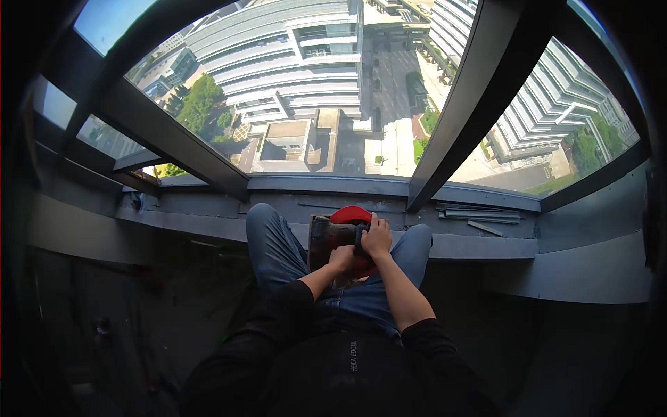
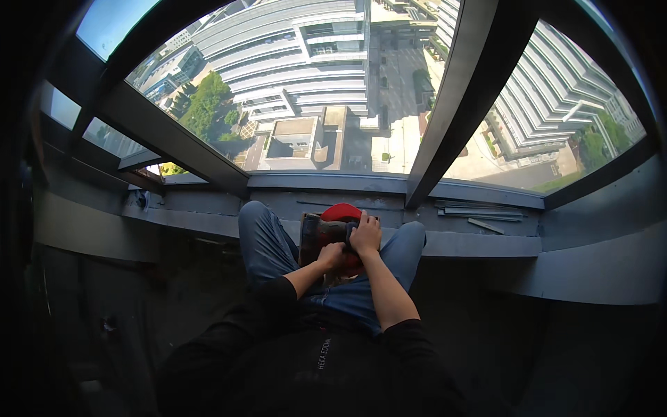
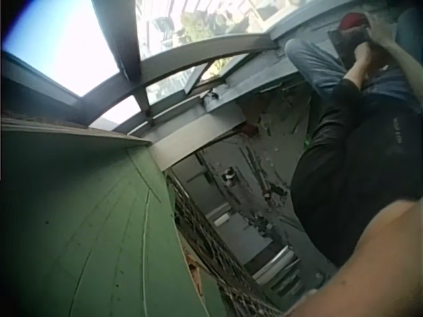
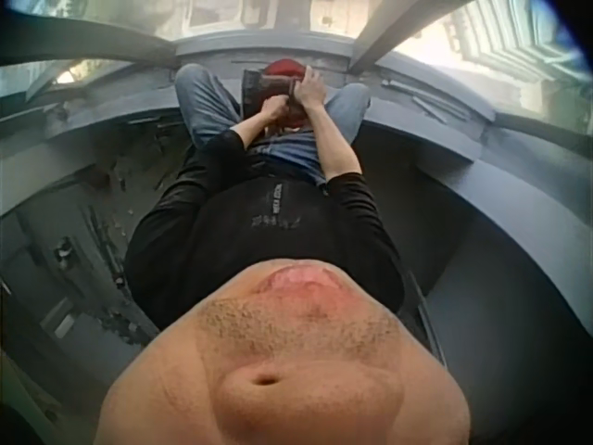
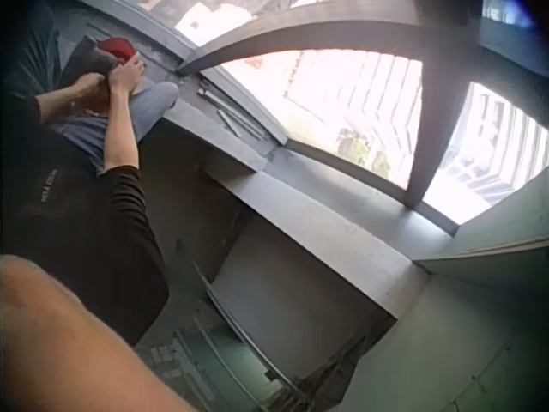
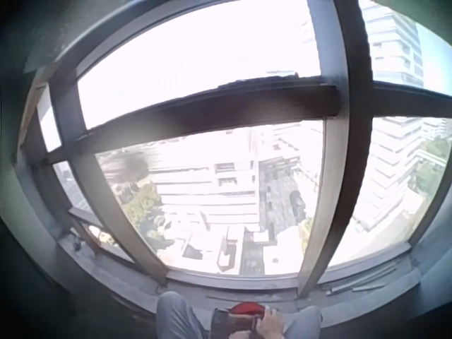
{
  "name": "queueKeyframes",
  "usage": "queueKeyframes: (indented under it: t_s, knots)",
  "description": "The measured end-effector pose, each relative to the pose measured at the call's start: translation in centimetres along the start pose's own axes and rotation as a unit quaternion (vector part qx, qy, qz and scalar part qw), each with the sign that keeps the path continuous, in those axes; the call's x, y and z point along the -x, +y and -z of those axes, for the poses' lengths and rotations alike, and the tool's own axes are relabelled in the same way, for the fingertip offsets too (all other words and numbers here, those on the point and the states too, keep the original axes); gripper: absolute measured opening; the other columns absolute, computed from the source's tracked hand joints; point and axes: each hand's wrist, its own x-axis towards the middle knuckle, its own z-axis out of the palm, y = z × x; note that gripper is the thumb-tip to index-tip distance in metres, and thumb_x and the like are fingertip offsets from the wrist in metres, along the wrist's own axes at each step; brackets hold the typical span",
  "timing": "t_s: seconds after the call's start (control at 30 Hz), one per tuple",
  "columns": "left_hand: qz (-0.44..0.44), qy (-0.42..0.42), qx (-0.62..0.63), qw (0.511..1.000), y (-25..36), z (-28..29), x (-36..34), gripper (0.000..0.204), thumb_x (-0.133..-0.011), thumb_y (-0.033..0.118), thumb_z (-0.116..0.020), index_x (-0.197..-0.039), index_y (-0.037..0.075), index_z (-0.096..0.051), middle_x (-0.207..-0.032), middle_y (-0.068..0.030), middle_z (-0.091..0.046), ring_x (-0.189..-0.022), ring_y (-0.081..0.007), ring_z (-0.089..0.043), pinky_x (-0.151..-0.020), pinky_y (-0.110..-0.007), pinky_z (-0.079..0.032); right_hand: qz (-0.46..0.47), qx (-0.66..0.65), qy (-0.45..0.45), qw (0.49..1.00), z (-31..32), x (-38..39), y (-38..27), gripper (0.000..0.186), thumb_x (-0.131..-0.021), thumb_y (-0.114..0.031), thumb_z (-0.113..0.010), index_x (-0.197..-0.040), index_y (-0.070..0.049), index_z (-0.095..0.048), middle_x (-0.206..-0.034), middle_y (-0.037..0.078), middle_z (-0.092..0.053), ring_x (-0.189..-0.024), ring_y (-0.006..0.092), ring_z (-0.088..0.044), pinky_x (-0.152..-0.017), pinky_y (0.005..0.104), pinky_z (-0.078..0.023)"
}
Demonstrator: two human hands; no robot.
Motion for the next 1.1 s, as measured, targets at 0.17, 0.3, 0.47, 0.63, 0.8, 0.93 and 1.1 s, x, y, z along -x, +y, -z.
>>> queueKeyframes:
  t_s: [0.17,0.3,0.47,0.63,0.8,0.93,1.1]
  knots:
    - [-0.001,0.144,-0.06,0.988,-2.9,-2.5,-3.1,0.031,-0.093,0.023,-0.056,-0.113,0.001,-0.064,-0.12,-0.0282,-0.062,-0.103,-0.0499,-0.064,-0.085,-0.056,-0.053,0.018,0.021,0.024,0.999,0.1,0.4,-1.3,0.066,-0.086,-0.026,-0.068,-0.145,-0.005,-0.048,-0.122,0.019,-0.06,-0.108,0.0381,-0.061,-0.091,0.0448,-0.052]
    - [0.031,0.095,-0.005,0.995,-2.7,-3.1,-3.3,0.034,-0.093,0.024,-0.057,-0.116,0.0,-0.06,-0.124,-0.0298,-0.059,-0.106,-0.0526,-0.062,-0.088,-0.057,-0.052,0.008,0.03,0.026,0.999,0.0,0.6,-1.0,0.066,-0.086,-0.026,-0.068,-0.145,-0.005,-0.049,-0.122,0.019,-0.06,-0.107,0.0378,-0.061,-0.09,0.0444,-0.052]
    - [0.056,0.029,0.061,0.996,-1.6,-1.4,-2.6,0.037,-0.093,0.026,-0.059,-0.118,-0.001,-0.058,-0.123,-0.0299,-0.059,-0.107,-0.0532,-0.061,-0.091,-0.057,-0.052,0.01,0.031,0.031,0.999,-0.5,0.7,-0.3,0.065,-0.086,-0.026,-0.068,-0.145,-0.005,-0.049,-0.122,0.018,-0.06,-0.107,0.0375,-0.061,-0.09,0.0445,-0.052]
    - [0.08,0.031,0.091,0.992,-2.2,-1.8,-3.3,0.038,-0.092,0.027,-0.061,-0.118,-0.001,-0.058,-0.121,-0.0304,-0.06,-0.108,-0.0522,-0.062,-0.092,-0.057,-0.051,0.018,0.037,0.027,0.999,0.2,0.7,-1.3,0.066,-0.086,-0.027,-0.068,-0.145,-0.005,-0.049,-0.12,0.018,-0.06,-0.106,0.0374,-0.061,-0.089,0.0442,-0.052]
    - [0.106,0.07,0.118,0.985,-2.1,-3.3,-4.4,0.037,-0.092,0.029,-0.061,-0.116,0.0,-0.059,-0.117,-0.0301,-0.062,-0.108,-0.0508,-0.063,-0.091,-0.057,-0.052,0.023,0.045,0.023,0.998,0.6,0.4,-1.3,0.066,-0.086,-0.026,-0.068,-0.144,-0.004,-0.049,-0.119,0.019,-0.06,-0.106,0.0375,-0.061,-0.09,0.0438,-0.052]
    - [0.128,0.077,0.143,0.978,-1.2,-3.2,-3.8,0.035,-0.093,0.029,-0.06,-0.114,0.001,-0.061,-0.113,-0.0288,-0.064,-0.107,-0.0503,-0.064,-0.09,-0.057,-0.052,0.045,0.04,0.033,0.998,0.2,0.7,-0.9,0.066,-0.085,-0.026,-0.068,-0.144,-0.003,-0.048,-0.119,0.019,-0.059,-0.105,0.0378,-0.061,-0.089,0.0446,-0.053]
    - [0.154,0.086,0.143,0.974,-0.9,-3.0,-3.1,0.029,-0.094,0.028,-0.057,-0.109,0.003,-0.065,-0.107,-0.0249,-0.067,-0.102,-0.0486,-0.065,-0.085,-0.056,-0.055,0.043,0.044,0.021,0.998,0.5,0.5,-0.9,0.069,-0.085,-0.028,-0.069,-0.145,-0.004,-0.047,-0.12,0.019,-0.058,-0.105,0.0387,-0.061,-0.087,0.0461,-0.054]
